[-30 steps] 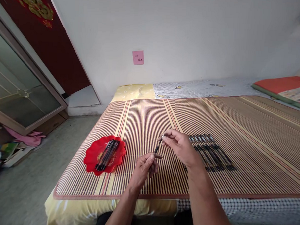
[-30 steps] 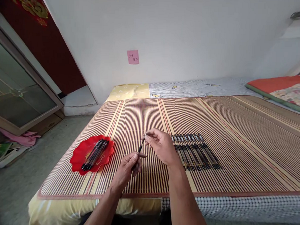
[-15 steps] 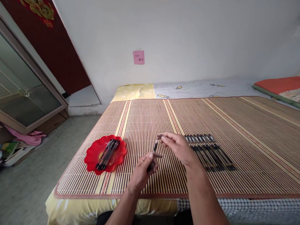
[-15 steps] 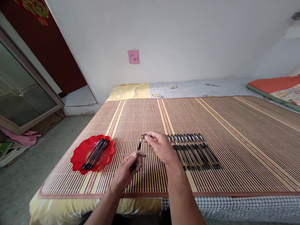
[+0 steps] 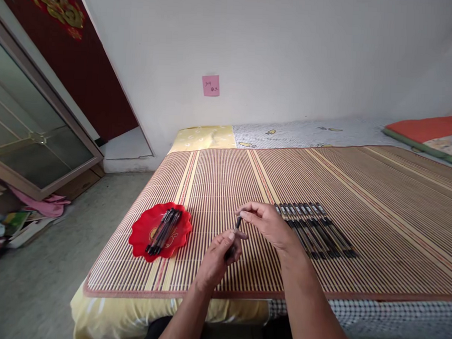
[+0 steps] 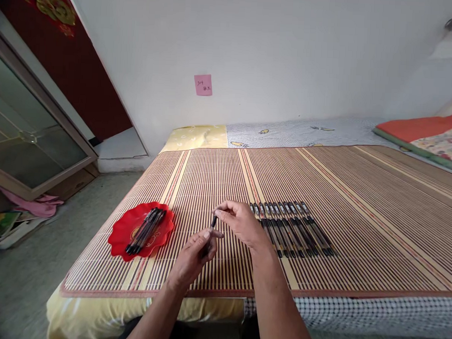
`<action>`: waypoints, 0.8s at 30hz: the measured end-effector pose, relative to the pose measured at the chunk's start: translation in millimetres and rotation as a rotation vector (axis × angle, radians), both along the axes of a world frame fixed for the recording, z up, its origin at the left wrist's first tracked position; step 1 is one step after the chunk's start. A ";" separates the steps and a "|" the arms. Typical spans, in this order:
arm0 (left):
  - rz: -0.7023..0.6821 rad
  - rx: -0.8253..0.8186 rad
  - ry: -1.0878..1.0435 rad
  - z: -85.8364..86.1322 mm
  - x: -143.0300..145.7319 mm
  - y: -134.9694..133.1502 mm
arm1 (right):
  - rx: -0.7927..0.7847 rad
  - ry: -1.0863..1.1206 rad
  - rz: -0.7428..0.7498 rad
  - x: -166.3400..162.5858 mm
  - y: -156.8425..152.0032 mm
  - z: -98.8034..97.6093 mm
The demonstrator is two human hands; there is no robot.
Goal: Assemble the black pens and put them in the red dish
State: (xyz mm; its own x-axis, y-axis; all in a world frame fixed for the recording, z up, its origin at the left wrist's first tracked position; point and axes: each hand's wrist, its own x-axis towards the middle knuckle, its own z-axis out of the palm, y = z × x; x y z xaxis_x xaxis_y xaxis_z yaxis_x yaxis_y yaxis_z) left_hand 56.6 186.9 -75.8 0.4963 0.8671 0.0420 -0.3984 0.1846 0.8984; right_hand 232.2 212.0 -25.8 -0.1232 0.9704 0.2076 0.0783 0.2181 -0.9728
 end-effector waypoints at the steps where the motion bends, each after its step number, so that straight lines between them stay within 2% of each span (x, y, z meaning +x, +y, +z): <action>1: -0.001 -0.003 -0.002 -0.8 0.0 -0.1 | 0.000 -0.005 -0.005 -0.1 0.5 -0.9; 9: 0.003 -0.013 -0.036 -11.1 0.0 1.9 | 0.006 0.011 -0.041 0.6 1.4 -3.2; 17: -0.010 -0.014 -0.033 -9.5 -0.2 3.5 | -0.023 -0.005 0.029 3.4 1.6 -4.9; 24: -0.022 -0.004 -0.020 -9.1 -0.6 2.5 | -0.049 -0.032 -0.025 2.0 2.0 -2.8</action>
State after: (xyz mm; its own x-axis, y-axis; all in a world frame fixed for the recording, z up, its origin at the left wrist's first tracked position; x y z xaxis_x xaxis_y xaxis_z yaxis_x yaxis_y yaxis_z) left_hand 56.0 189.5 -85.0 0.5146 0.8560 0.0486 -0.4118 0.1971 0.8897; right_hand 234.2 214.0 -28.5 -0.1045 0.9821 0.1565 0.1141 0.1681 -0.9791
